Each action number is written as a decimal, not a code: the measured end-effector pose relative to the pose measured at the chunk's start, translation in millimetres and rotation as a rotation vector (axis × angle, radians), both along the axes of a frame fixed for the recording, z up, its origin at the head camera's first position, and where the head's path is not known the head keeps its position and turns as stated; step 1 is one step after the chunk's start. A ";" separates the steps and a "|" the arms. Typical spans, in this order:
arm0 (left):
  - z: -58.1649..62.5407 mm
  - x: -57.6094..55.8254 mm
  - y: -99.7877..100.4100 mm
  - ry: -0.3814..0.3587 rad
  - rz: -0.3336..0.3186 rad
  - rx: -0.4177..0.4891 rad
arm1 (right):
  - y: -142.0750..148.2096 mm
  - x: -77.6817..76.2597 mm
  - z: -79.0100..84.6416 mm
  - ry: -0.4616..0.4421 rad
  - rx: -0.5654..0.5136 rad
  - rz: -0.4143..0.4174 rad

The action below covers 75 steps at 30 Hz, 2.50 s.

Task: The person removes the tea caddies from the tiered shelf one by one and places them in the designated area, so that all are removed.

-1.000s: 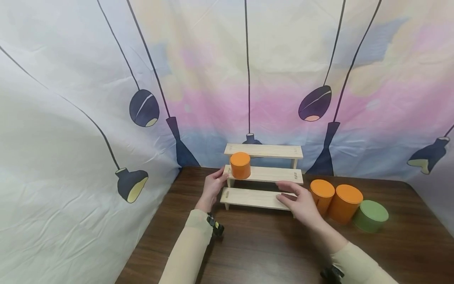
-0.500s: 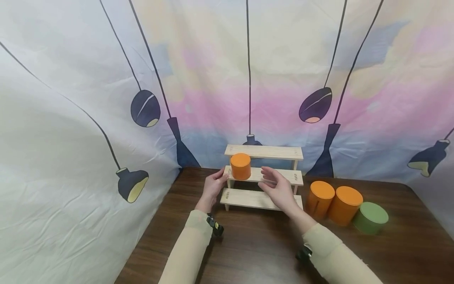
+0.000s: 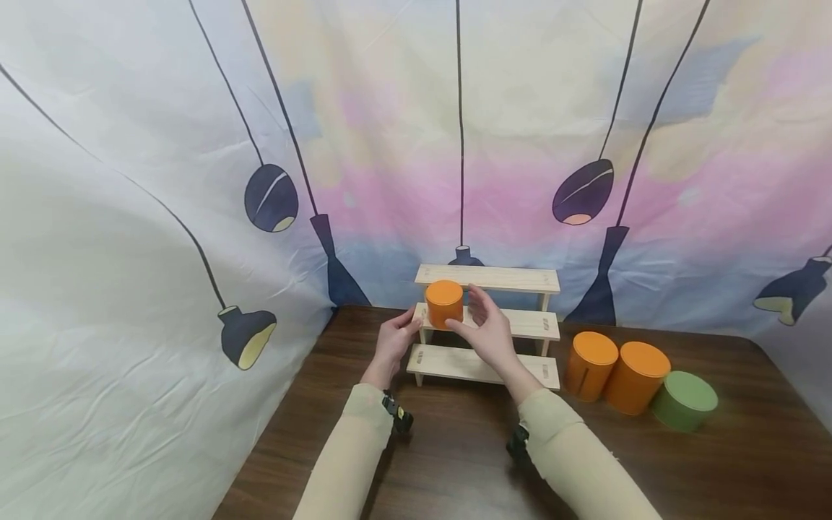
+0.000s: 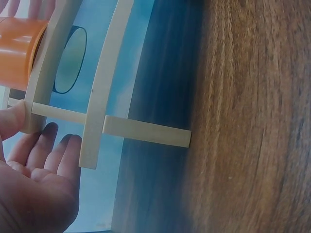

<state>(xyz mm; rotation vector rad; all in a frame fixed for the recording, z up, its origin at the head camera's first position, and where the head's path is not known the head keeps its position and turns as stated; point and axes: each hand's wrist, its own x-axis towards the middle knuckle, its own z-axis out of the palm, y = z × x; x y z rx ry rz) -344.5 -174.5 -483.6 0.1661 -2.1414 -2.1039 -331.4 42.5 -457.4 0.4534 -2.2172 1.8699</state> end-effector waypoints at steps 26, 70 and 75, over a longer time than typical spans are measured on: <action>0.3 -0.4 0.6 -0.007 -0.008 0.004 | -27.4 -5.9 3.1 0.009 0.017 -0.143; -0.7 -1.4 0.5 -0.003 -0.011 -0.002 | -24.8 -9.5 -3.4 -0.022 -0.016 -0.121; 0.6 -0.6 0.9 -0.010 -0.005 -0.008 | -24.3 -10.5 -2.5 -0.045 -0.006 -0.123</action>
